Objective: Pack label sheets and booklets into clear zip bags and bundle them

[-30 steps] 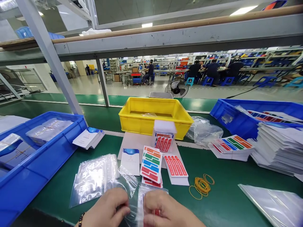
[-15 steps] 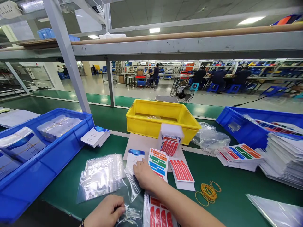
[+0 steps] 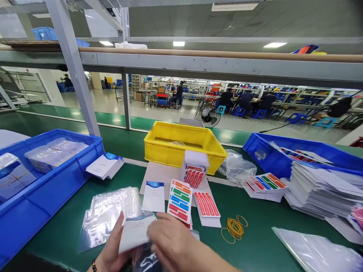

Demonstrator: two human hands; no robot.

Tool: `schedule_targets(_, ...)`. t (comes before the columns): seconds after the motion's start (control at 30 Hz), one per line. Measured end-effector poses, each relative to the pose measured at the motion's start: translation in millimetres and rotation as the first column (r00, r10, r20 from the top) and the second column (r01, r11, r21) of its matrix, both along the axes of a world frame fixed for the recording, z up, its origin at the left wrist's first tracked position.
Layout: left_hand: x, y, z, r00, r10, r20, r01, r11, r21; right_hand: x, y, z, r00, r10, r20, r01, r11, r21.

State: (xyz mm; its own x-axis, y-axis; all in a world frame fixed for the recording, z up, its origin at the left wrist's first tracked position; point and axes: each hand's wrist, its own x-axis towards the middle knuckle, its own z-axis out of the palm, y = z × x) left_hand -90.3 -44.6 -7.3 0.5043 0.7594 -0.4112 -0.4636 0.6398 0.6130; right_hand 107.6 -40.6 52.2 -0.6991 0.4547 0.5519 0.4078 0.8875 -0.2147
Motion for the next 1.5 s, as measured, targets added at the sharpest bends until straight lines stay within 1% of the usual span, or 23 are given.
schedule_targets(0.03,1,0,1.8,0.999,-0.016,0.032,0.018,0.999,-0.042,6,-4,0.2,0.998,0.029,-0.049,-0.030,1.000,-0.008)
schedule_targets(0.07,1,-1,3.2,0.998,-0.037,0.043,0.039,0.997,-0.060,14,-3,-1.2,0.994,-0.019,-0.106,0.017,1.000,-0.020)
schedule_targets(0.1,2,-2,4.3,0.997,-0.060,0.043,0.063,0.996,-0.064,25,3,-4.3,0.975,-0.145,-0.170,0.139,0.989,-0.047)
schedule_targets(0.13,3,-4,5.2,0.996,-0.083,0.042,0.086,0.995,-0.056,38,14,-8.9,0.920,-0.324,-0.220,0.309,0.946,-0.100)
schedule_targets(0.17,4,-5,6.2,0.993,-0.107,0.047,0.108,0.993,-0.035,52,28,-14.6,0.822,-0.528,-0.212,0.492,0.847,-0.199)
schedule_targets(0.2,7,-6,7.4,0.989,-0.134,0.058,0.135,0.991,-0.003,66,42,-21.1,0.700,-0.699,-0.148,0.633,0.702,-0.326)
schedule_targets(0.23,11,-6,9.2,0.984,-0.164,0.074,0.161,0.986,0.035,79,56,-27.9,0.586,-0.808,-0.058,0.707,0.545,-0.451)
schedule_targets(0.27,17,-6,11.8,0.976,-0.200,0.089,0.193,0.978,0.073,89,68,-34.6,0.538,-0.842,-0.024,0.725,0.478,-0.496)
schedule_targets(0.33,30,-5,19.6,0.956,-0.275,0.107,0.259,0.956,0.139,103,86,-46.3,0.505,-0.863,0.020,0.716,0.407,-0.567)
schedule_targets(0.5,70,2,40.7,0.866,-0.489,0.103,0.461,0.862,0.211,109,98,-58.5,0.499,-0.866,-0.040,0.633,0.395,-0.666)
schedule_targets(0.6,87,8,38.0,0.848,-0.526,0.069,0.503,0.838,0.211,110,99,-57.3,0.496,-0.862,-0.101,0.569,0.411,-0.713)
schedule_targets(0.7,96,15,24.9,0.863,-0.501,0.067,0.484,0.857,0.178,114,99,-52.5,0.506,-0.845,-0.170,0.483,0.441,-0.756)
schedule_targets(0.77,99,20,16.2,0.869,-0.489,0.074,0.475,0.867,0.150,119,97,-47.0,0.487,-0.842,-0.233,0.429,0.463,-0.776)
schedule_targets(0.87,100,26,8.0,0.883,-0.464,0.064,0.459,0.885,0.080,130,90,-36.5,0.386,-0.862,-0.330,0.362,0.470,-0.805)
schedule_targets(0.97,102,30,5.3,0.928,-0.370,0.044,0.371,0.929,-0.014,132,74,-28.7,0.307,-0.877,-0.369,0.293,0.456,-0.840)
schedule_targets(1.03,104,31,5.7,0.946,-0.309,0.098,0.315,0.947,-0.062,125,58,-28.9,0.329,-0.878,-0.347,0.245,0.434,-0.867)
schedule_targets(1.13,107,32,7.2,0.957,-0.244,0.156,0.261,0.960,-0.101,109,37,-38.2,0.482,-0.840,-0.249,0.182,0.374,-0.909)
schedule_targets(1.17,107,33,7.4,0.964,-0.230,0.135,0.245,0.964,-0.106,106,32,-42.6,0.542,-0.814,-0.208,0.205,0.368,-0.907)
schedule_targets(1.2,108,33,7.2,0.970,-0.222,0.100,0.233,0.966,-0.115,107,29,-46.8,0.568,-0.805,-0.173,0.285,0.389,-0.876)
schedule_targets(1.23,107,33,6.7,0.974,-0.218,0.059,0.224,0.966,-0.128,109,28,-50.7,0.576,-0.808,-0.124,0.418,0.422,-0.805)
schedule_targets(1.3,107,33,5.5,0.979,-0.202,-0.002,0.199,0.968,-0.152,119,30,-57.0,0.522,-0.852,-0.040,0.700,0.455,-0.551)
schedule_targets(1.37,106,33,5.1,0.983,-0.179,-0.036,0.171,0.971,-0.166,128,35,-61.3,0.448,-0.892,0.064,0.857,0.409,-0.312)
schedule_targets(1.5,107,33,9.7,0.983,-0.159,-0.090,0.142,0.975,-0.168,126,41,-65.0,0.280,-0.876,0.393,0.959,0.277,-0.067)
